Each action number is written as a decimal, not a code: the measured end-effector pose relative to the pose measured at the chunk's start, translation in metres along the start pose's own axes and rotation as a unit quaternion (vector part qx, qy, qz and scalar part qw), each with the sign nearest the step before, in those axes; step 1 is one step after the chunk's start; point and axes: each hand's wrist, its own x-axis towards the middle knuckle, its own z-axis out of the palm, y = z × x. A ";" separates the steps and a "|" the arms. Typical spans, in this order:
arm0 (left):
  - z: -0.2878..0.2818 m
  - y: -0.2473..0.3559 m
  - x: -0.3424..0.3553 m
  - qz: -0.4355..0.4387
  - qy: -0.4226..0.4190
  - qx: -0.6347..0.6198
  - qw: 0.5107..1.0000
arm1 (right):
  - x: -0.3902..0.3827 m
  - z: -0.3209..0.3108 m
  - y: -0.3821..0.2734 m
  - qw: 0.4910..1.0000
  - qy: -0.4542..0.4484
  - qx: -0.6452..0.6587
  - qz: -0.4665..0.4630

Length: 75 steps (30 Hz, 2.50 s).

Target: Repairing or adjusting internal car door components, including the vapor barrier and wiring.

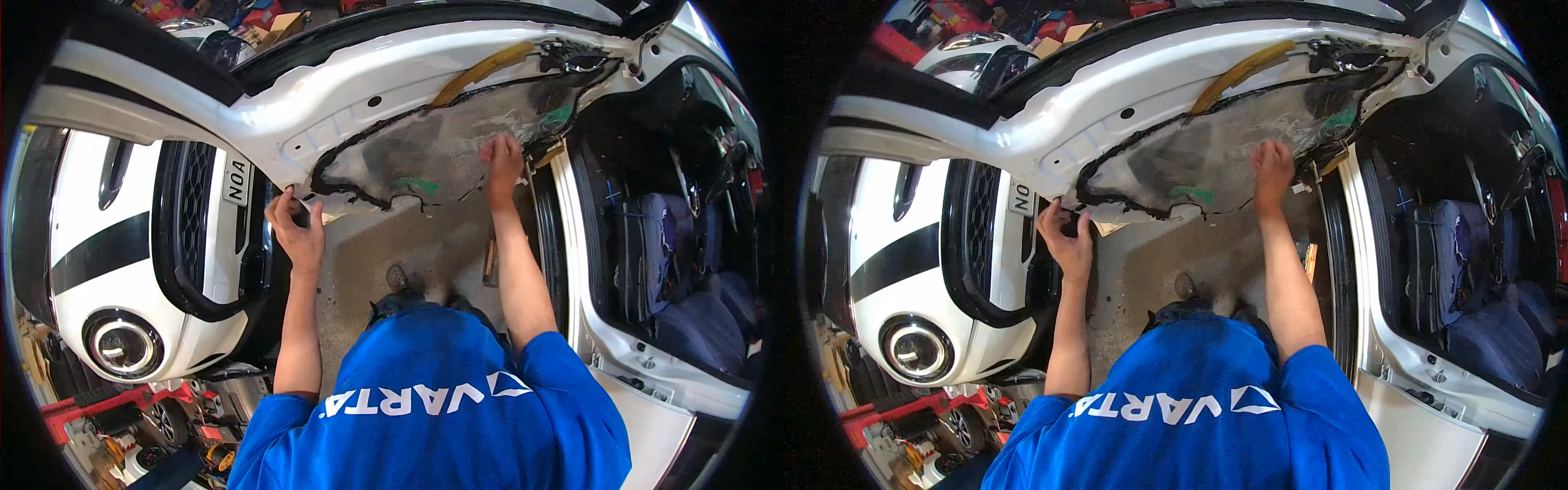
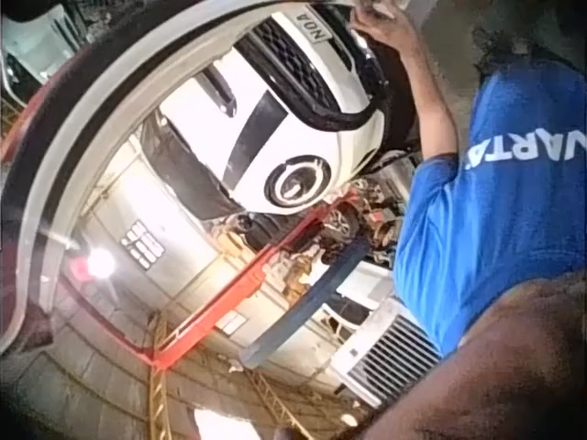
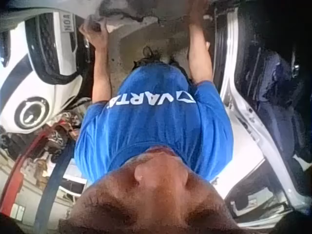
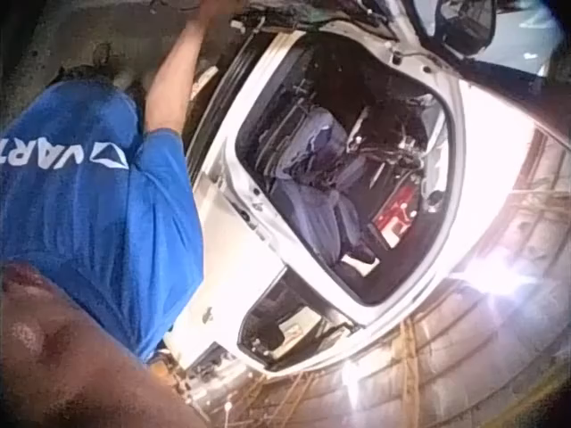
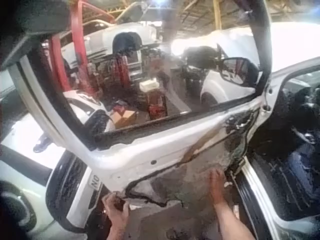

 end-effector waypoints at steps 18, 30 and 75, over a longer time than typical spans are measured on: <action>-0.174 -0.051 -0.504 -0.464 -0.639 0.136 0.599 | -0.421 -0.538 0.078 0.554 -0.229 -0.668 0.441; 0.181 -0.063 -0.240 -0.343 -0.205 -0.242 0.884 | -0.174 -0.217 0.195 0.912 -0.201 -0.083 0.349; 0.296 -0.083 -0.282 -0.073 -0.120 -0.918 0.371 | -0.082 -0.126 0.429 0.882 -0.301 0.328 0.155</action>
